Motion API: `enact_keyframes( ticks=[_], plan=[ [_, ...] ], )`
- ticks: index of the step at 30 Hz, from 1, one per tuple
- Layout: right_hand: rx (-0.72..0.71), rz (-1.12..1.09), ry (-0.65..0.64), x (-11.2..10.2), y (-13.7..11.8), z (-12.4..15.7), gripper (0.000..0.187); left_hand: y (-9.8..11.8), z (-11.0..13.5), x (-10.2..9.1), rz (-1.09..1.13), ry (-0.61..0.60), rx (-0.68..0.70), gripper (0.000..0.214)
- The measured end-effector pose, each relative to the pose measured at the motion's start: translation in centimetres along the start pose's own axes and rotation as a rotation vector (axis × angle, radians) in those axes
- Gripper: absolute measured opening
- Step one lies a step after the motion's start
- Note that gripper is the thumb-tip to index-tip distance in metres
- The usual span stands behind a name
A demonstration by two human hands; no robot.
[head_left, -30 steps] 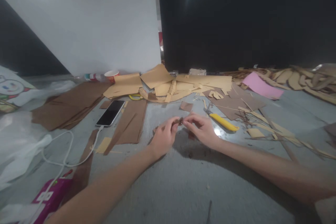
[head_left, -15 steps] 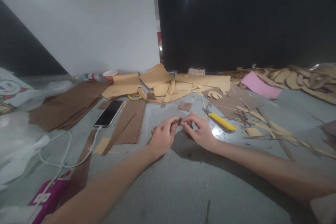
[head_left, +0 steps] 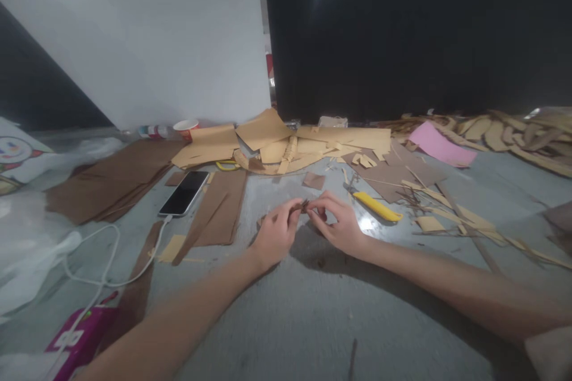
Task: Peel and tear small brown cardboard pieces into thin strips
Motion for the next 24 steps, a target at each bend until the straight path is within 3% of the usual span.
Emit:
enact_keyframes(
  ticks=[11, 24],
  plan=[
    [-0.096, 0.026, 0.042, -0.16, -0.19, 0.52, 0.014, -0.51, 0.14, 0.09, -0.012, 0.027, -0.021, 0.039],
    [-0.090, 0.014, 0.051, -0.46, -0.18, 0.12, 0.014, -0.12, 0.13, 0.14, -0.013, 0.029, 0.025, 0.038]
  ],
)
Point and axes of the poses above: each hand's wrist, its own z-axis away from the middle knuckle, its own x-axis out of the palm, y = z × x, the point moved 10 cm from there along -z, towards the middle knuckle, and after that the axes turned 15 degrees about y, right-handed, at the moved point
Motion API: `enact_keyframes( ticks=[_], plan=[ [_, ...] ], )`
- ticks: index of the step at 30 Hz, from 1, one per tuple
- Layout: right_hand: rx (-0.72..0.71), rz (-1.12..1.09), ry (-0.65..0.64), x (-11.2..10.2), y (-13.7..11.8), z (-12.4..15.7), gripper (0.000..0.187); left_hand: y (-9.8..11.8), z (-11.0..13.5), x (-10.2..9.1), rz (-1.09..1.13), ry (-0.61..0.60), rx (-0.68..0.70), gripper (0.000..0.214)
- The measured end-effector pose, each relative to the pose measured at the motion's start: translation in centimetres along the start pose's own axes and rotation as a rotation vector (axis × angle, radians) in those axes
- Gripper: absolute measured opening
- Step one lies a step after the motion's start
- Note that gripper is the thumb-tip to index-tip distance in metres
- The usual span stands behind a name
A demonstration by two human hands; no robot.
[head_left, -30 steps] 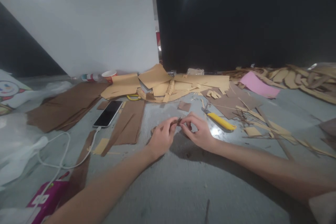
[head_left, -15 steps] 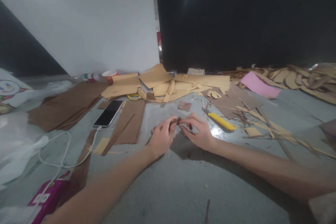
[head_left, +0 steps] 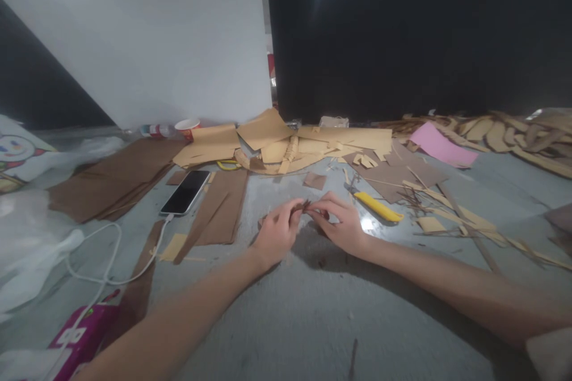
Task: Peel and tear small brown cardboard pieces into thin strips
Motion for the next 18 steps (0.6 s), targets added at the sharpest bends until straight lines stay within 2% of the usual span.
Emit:
enact_keyframes(
  ticks=[8, 18],
  plan=[
    [0.023, 0.002, 0.001, 0.0, 0.4, -0.2, 0.013, 0.8, 0.0, -0.2, 0.021, 0.059, 0.124, 0.036],
    [-0.004, 0.001, 0.039, -0.4, 0.0, -0.4, 0.007, 1.4, -0.2, -0.5, 0.017, 0.067, 0.141, 0.034]
  ],
)
Point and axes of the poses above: each hand's wrist, its own z-axis away from the middle knuckle, its own x-axis out of the palm, y = z × x, the point moved 10 cm from there along -z, towards the middle knuckle, and after that the axes turned 15 degrees about y, right-handed, at the moved point
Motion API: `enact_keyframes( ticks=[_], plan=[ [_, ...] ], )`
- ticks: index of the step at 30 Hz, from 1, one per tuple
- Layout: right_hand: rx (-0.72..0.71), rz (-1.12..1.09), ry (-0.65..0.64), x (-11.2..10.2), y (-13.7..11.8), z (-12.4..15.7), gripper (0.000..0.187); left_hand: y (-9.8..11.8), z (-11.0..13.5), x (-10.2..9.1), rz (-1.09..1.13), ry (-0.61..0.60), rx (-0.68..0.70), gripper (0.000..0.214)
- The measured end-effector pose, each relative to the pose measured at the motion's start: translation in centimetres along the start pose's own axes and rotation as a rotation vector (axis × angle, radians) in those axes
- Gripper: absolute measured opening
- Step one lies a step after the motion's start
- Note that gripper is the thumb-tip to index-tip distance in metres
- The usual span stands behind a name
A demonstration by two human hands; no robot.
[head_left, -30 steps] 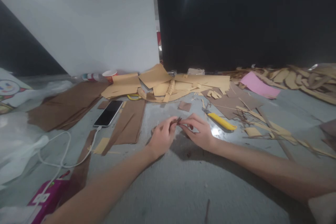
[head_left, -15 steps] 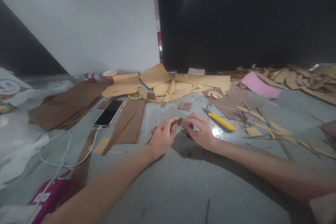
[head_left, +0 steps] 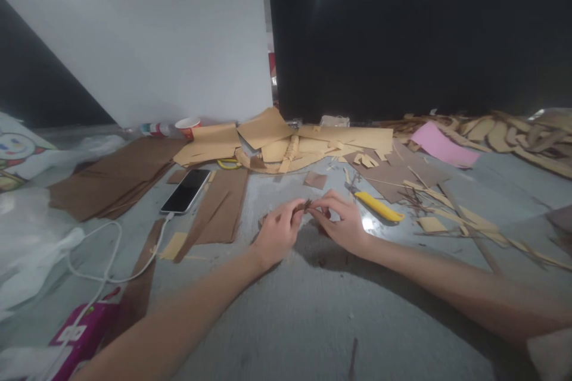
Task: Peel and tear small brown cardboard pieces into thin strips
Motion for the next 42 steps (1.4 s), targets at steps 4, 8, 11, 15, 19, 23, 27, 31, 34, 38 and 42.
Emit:
enact_keyframes(
  ticks=[4, 8, 11, 15, 19, 23, 27, 31, 34, 38, 42],
  plan=[
    [-0.011, 0.000, -0.001, 0.1, -0.2, 0.1, 0.008, 0.1, 0.0, -0.1, -0.005, 0.016, 0.015, 0.034],
    [-0.030, -0.005, -0.003, 0.3, -0.5, 0.2, 0.009, 0.1, 0.0, -0.2, -0.008, 0.024, 0.021, 0.033],
    [-0.037, -0.002, -0.011, 0.3, -0.6, 0.4, 0.010, 0.0, 0.1, -0.3, -0.022, 0.039, 0.021, 0.032],
    [-0.033, 0.006, -0.018, 0.4, -0.6, 0.4, 0.010, 0.7, 0.0, -0.7, -0.021, 0.088, 0.082, 0.030],
    [0.002, -0.006, -0.039, 0.7, -0.2, 0.4, 0.011, 1.2, 0.0, -0.8, -0.022, 0.095, 0.115, 0.029],
    [0.023, -0.028, -0.057, 0.8, 0.1, 0.3, 0.011, 0.8, 0.1, -0.5, -0.018, 0.065, 0.083, 0.030],
    [0.016, 0.006, 0.001, 0.2, 0.0, 0.3, 0.008, 0.6, 0.1, -0.6, -0.010, 0.091, 0.060, 0.031],
    [-0.011, 0.026, -0.005, 0.3, -0.1, 0.7, 0.012, 0.4, 0.1, -0.7, -0.019, 0.096, 0.034, 0.031],
    [-0.021, 0.008, -0.019, 0.5, -0.1, 0.9, 0.014, -0.1, 0.2, -0.5, -0.042, 0.065, -0.023, 0.033],
    [-0.012, -0.001, -0.025, 0.7, -0.1, 0.9, 0.013, -0.4, 0.2, -0.6, -0.050, 0.059, -0.052, 0.035],
    [-0.001, -0.002, -0.024, 0.6, -0.2, 0.7, 0.011, 0.0, 0.1, -0.7, -0.024, 0.057, -0.024, 0.035]
  ],
)
Point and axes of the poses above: each hand's wrist, its own z-axis away from the middle knuckle, its own x-axis out of the palm, y = z × x, the point moved 10 cm from there along -z, towards the middle knuckle, and after that the axes turned 15 degrees about y, right-handed, at the moved point
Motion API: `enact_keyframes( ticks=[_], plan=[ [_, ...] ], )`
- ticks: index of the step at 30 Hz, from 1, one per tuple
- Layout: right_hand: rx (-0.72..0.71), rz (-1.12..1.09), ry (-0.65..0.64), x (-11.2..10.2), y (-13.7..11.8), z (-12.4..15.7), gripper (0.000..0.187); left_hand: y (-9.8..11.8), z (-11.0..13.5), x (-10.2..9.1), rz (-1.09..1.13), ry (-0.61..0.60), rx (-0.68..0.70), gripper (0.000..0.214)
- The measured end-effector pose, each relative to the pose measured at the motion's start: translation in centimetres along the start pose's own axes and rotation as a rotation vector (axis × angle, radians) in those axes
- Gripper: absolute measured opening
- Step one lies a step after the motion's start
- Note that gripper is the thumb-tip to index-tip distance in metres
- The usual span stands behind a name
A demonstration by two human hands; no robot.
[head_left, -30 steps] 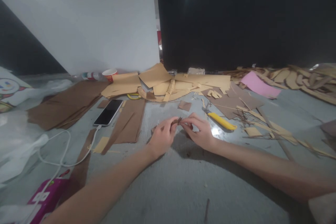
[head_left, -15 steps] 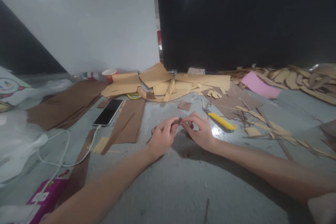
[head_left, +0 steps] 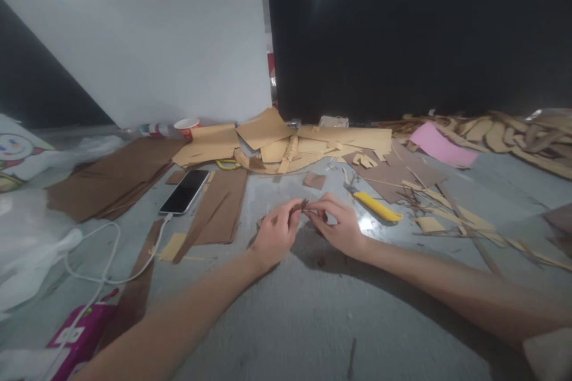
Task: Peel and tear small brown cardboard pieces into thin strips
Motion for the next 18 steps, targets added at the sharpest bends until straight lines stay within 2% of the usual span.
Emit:
enact_keyframes(
  ticks=[8, 14, 18],
  plan=[
    [0.048, -0.031, -0.090, 0.6, 0.3, -0.3, 0.019, 0.4, 0.2, 0.0, 0.014, -0.027, 0.027, 0.033],
    [-0.014, 0.026, 0.014, -0.1, -0.1, -0.4, 0.015, -1.0, 0.3, 0.6, 0.020, -0.083, -0.113, 0.033],
    [-0.048, -0.003, 0.010, 0.2, -0.3, 0.3, 0.014, -1.2, 0.3, 0.6, 0.028, -0.080, -0.143, 0.032]
  ],
)
Point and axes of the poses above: each hand's wrist, its own z-axis away from the middle knuckle, its own x-axis out of the palm, y = z × x, the point moved 10 cm from there along -z, towards the middle knuckle, and after that the axes turned 15 degrees about y, right-handed, at the moved point
